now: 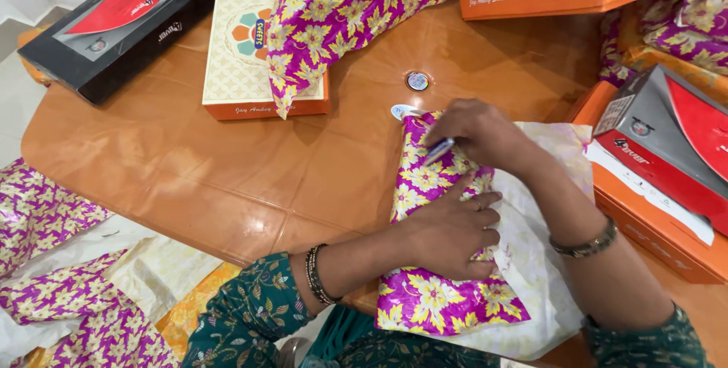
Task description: The person wraps a small rectangular box with floral-patterned paper, folds the edges, and secures them with adhesive tape. They then place the wrapped item aside and begin wrapping a second box in the same manner.
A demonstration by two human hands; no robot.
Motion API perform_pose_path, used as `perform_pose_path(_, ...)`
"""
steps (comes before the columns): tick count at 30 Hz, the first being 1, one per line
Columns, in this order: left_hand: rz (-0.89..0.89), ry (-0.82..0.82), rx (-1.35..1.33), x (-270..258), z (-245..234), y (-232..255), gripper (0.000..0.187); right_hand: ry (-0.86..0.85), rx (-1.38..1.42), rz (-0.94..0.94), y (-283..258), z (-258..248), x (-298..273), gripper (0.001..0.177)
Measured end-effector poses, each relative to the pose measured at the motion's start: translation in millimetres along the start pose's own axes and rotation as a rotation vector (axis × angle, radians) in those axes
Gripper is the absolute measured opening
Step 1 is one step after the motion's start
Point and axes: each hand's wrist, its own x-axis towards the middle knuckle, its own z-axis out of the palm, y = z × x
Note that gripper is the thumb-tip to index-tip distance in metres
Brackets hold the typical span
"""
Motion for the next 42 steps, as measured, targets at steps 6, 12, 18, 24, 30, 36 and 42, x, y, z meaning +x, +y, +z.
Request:
perform_pose_path(6, 0.008, 0.025, -0.007, -1, 3, -2, 0.052, -0.022, -0.276, 0.284, -9, -33, -31, 0.031)
perform_pose_path(12, 0.101, 0.282, 0.047, -2, -7, 6, 0.045, 0.092, -0.119, 0.027, -8, 6, -21, 0.038)
perform_pose_path(18, -0.193, 0.19, 0.076, -60, -20, 93, 0.028, 0.095, -0.268, 0.18, -12, -20, -62, 0.037)
perform_pose_path(24, -0.257, 0.294, 0.251, -81, -8, 121, 0.041, 0.245, -0.255, 0.238, -29, -19, -72, 0.033)
perform_pose_path(30, -0.253, 0.461, 0.136, -94, 21, 114, 0.03, 0.183, -0.18, 0.303, -60, 3, -69, 0.03)
perform_pose_path(36, -0.158, 0.577, 0.13, -103, 46, 98, 0.017, -0.042, 0.073, 0.428, -104, -10, -100, 0.043)
perform_pose_path(42, -0.152, 0.605, 0.187, -102, 56, 95, 0.013, 0.105, -0.02, 0.471, -105, -9, -104, 0.04)
